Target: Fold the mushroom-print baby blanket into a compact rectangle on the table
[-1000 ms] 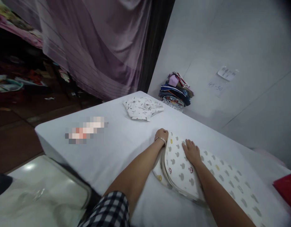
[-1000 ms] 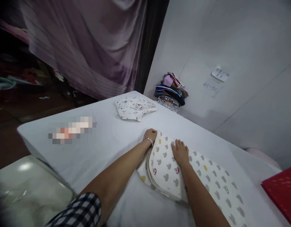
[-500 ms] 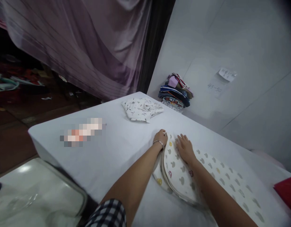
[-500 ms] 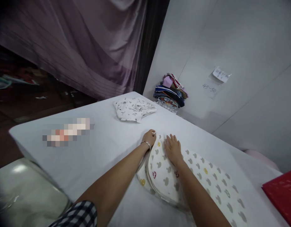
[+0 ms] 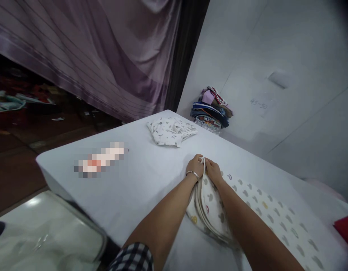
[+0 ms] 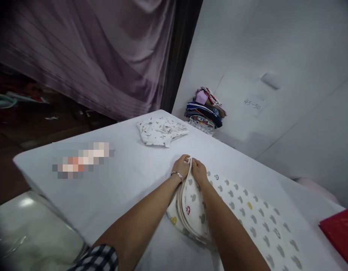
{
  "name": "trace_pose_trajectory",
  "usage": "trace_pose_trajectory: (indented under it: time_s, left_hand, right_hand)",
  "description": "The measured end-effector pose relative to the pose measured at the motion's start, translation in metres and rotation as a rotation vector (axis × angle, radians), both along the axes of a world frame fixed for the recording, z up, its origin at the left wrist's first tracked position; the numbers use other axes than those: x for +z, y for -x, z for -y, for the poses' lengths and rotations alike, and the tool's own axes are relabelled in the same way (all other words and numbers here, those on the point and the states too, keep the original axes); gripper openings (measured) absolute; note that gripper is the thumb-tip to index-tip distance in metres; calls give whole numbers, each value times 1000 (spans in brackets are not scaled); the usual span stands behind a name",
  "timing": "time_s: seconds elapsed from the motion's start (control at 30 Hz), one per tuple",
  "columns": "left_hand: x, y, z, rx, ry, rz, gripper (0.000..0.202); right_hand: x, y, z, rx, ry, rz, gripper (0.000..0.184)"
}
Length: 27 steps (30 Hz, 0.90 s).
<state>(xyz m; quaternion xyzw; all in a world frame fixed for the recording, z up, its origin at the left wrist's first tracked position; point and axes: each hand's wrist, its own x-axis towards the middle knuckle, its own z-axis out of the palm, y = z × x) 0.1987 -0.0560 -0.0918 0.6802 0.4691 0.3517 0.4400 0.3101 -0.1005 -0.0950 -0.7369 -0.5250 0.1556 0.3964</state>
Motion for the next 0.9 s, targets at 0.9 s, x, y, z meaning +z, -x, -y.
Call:
trace_pose_trajectory:
  time_s: [0.9]
  left_hand:
    - [0,-2,-23,-18,142,-163,19]
  right_hand:
    - [8,56,46,94,237,559,52]
